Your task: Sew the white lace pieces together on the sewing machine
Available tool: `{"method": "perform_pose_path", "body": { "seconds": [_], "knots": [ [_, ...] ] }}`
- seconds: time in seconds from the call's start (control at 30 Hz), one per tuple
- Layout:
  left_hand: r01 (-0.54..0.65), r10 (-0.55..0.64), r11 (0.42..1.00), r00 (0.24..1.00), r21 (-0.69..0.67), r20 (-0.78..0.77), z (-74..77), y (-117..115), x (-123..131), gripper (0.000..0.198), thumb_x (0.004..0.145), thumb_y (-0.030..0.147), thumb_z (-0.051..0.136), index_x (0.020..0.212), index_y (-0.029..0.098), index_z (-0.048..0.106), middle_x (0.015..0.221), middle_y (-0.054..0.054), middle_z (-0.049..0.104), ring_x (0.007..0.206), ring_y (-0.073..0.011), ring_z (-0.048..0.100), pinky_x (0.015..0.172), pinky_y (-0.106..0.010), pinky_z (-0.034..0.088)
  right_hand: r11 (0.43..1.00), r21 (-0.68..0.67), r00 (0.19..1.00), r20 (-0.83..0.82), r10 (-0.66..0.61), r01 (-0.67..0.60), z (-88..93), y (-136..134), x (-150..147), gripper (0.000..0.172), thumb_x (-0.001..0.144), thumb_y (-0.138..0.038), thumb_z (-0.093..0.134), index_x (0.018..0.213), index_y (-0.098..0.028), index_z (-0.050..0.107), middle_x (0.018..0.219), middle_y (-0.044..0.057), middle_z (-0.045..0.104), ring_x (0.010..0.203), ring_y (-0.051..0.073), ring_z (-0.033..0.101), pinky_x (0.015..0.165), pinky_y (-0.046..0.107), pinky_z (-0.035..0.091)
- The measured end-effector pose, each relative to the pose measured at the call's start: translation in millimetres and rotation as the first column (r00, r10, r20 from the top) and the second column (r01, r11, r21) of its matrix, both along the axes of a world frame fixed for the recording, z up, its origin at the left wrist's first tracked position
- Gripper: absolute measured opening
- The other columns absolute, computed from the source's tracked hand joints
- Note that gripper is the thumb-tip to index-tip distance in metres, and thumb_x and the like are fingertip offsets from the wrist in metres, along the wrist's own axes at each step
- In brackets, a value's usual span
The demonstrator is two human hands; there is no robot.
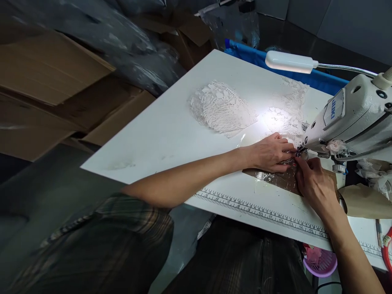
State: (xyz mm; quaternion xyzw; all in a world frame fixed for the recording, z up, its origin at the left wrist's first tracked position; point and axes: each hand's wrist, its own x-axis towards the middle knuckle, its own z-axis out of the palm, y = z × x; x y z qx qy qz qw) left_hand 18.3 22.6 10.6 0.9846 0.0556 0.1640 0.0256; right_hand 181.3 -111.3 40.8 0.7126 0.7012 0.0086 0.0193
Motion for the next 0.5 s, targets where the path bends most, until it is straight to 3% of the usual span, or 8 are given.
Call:
{"method": "perform_pose_path", "body": {
  "seconds": [0.13,0.3,0.37,0.5],
  "knots": [
    [-0.029,0.028,0.999,0.999,-0.014,-0.043,2.8,-0.3,-0.9,0.033,0.101,0.039,0.049,0.118,0.018,0.069,0.13,-0.009,0.066,0.095,-0.0222,0.06,0.085,-0.039,0.037,0.998,-0.035,0.998,-0.004,-0.062,0.061,0.9,-1.8,-4.2,0.04,0.096,-0.023,0.044,0.13,-0.022,0.064,0.105,0.014,0.061,0.067,0.018,0.06,0.048,0.025,0.037],
    [-0.053,0.053,0.999,0.997,0.011,-0.054,5.1,-0.5,-1.1,0.041,0.101,0.043,0.047,0.125,0.015,0.064,0.129,-0.01,0.066,0.096,-0.0234,0.06,0.089,-0.041,0.036,0.99,0.144,0.954,-0.297,0.038,0.005,-3.5,-6.9,25.2,0.04,0.099,-0.039,0.04,0.122,-0.018,0.066,0.098,0.013,0.066,0.073,0.022,0.065,0.067,0.035,0.053],
    [-0.06,0.061,0.998,0.996,0.007,-0.061,5.4,-0.2,-1.1,0.041,0.1,0.044,0.047,0.125,0.016,0.064,0.129,-0.01,0.065,0.097,-0.0237,0.06,0.091,-0.042,0.036,0.987,0.161,0.901,-0.43,0.058,0.014,-2.7,-3.5,39.3,0.048,0.099,-0.052,0.036,0.112,-0.02,0.069,0.091,0.011,0.069,0.081,0.025,0.067,0.073,0.038,0.054],
    [-0.062,0.061,0.998,0.996,-0.014,-0.067,4.7,0.6,-1.1,0.04,0.1,0.046,0.048,0.125,0.019,0.063,0.13,-0.01,0.065,0.097,-0.0231,0.06,0.095,-0.043,0.036,0.982,0.078,0.825,-0.556,-0.1,0.171,-4.2,8.0,54.0,0.068,0.097,-0.07,0.021,0.08,-0.023,0.067,0.063,0.007,0.063,0.065,0.024,0.062,0.066,0.038,0.052]
  ]
}}
